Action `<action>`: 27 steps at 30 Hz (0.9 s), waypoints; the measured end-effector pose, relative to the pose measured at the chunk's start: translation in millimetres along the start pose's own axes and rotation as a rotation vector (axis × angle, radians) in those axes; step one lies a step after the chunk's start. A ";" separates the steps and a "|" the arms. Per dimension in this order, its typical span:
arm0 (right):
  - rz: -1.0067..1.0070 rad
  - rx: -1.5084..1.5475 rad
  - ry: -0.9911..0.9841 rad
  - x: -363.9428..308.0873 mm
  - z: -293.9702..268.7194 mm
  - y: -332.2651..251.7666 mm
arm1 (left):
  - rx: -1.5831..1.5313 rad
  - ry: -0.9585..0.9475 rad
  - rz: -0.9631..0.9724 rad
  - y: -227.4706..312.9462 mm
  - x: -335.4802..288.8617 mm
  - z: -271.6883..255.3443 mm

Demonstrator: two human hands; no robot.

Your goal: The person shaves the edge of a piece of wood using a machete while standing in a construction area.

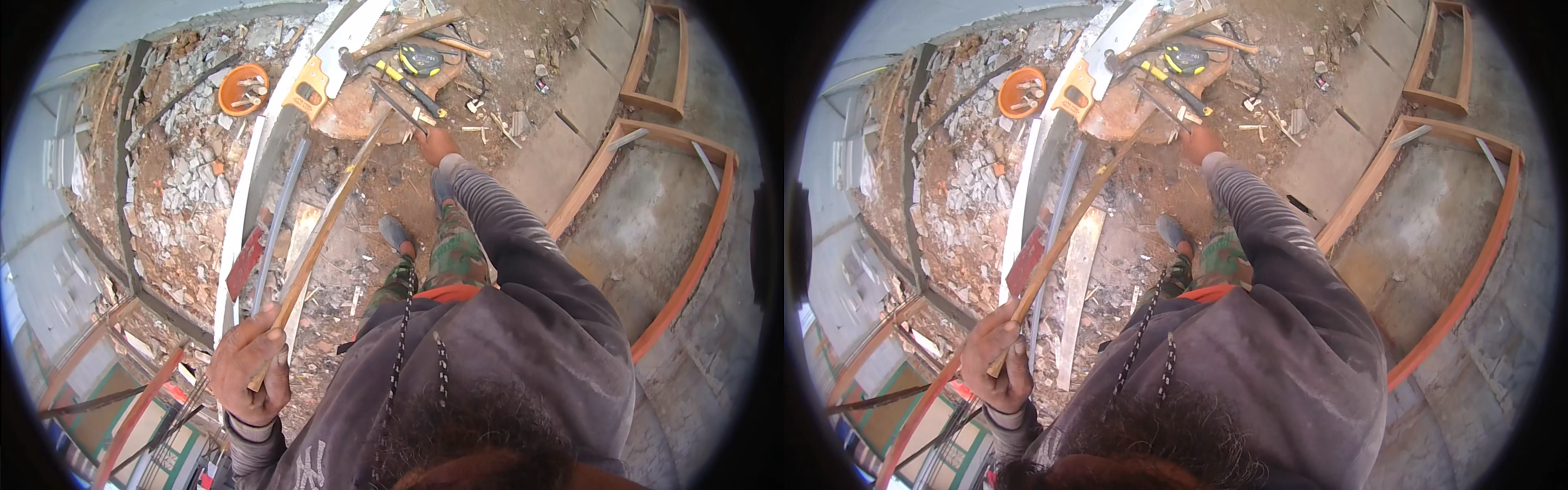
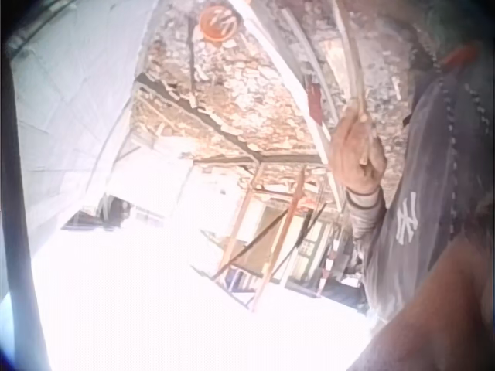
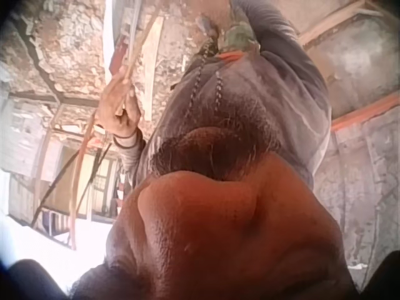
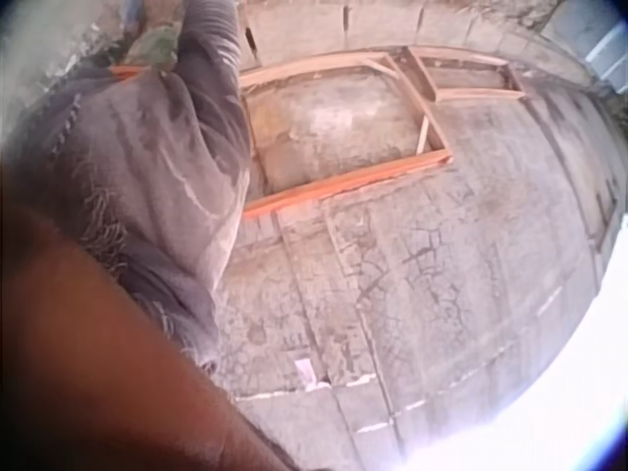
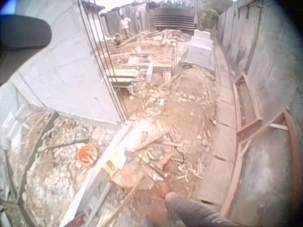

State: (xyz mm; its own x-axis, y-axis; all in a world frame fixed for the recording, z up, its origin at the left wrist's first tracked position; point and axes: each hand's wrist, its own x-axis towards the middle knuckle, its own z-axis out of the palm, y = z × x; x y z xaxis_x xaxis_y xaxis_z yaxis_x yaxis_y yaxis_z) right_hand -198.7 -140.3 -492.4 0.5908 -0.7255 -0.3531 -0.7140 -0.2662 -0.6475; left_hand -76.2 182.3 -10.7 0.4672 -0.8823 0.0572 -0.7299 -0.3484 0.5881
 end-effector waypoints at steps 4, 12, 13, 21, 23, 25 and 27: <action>-0.055 0.166 0.031 0.5 -12.7 -0.3 | -0.003 0.002 -0.001 1.8 2.6 0.4; -0.060 0.115 -0.080 5.0 -26.1 -12.2 | 0.000 -0.048 0.003 11.6 9.8 -1.9; -0.117 0.208 0.052 6.4 -23.1 -11.8 | -0.014 -0.025 -0.006 12.2 10.4 -0.9; -0.063 0.104 -0.071 8.5 -8.5 2.7 | 0.020 -0.016 -0.047 25.2 11.8 5.6; -0.119 0.268 -0.092 11.4 -10.7 8.4 | 0.007 0.057 -0.077 26.9 13.7 9.8; -0.031 0.169 -0.139 17.5 -15.8 12.5 | 0.026 0.080 -0.062 28.7 16.2 12.4; 0.035 0.068 -0.213 22.1 -24.9 10.0 | -0.006 0.054 -0.008 31.3 19.6 12.7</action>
State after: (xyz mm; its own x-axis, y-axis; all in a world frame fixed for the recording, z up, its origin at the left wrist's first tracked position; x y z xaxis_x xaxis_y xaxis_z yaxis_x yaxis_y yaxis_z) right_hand -202.2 -174.8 -489.9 0.6375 -0.5810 -0.5059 -0.7125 -0.1948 -0.6741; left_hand -96.2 150.1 -1.5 0.4995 -0.8610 0.0960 -0.7231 -0.3534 0.5935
